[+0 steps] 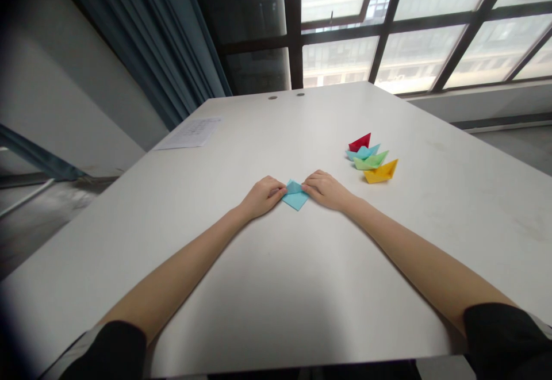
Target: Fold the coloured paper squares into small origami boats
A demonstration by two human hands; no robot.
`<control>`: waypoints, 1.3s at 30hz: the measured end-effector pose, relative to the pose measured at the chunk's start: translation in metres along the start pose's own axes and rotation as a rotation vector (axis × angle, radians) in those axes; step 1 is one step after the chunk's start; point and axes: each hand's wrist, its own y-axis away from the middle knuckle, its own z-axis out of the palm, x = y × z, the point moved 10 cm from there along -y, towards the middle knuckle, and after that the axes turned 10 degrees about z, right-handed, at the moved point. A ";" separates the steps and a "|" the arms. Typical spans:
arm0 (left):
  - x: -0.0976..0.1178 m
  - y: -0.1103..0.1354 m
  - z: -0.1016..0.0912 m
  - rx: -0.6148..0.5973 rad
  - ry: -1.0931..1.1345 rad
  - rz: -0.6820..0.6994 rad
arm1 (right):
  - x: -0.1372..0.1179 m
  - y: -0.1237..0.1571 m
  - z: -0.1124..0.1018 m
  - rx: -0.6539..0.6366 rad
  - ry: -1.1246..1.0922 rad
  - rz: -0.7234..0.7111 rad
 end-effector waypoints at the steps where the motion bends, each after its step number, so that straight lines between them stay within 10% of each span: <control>1: 0.000 0.000 0.000 -0.004 -0.009 0.002 | 0.000 0.000 0.000 0.007 0.014 0.006; 13: -0.004 0.001 0.003 0.001 0.015 -0.090 | 0.014 0.000 -0.005 0.095 -0.033 0.207; 39: 0.003 -0.001 0.001 -0.196 -0.115 0.085 | 0.011 -0.004 0.012 -0.055 0.033 0.023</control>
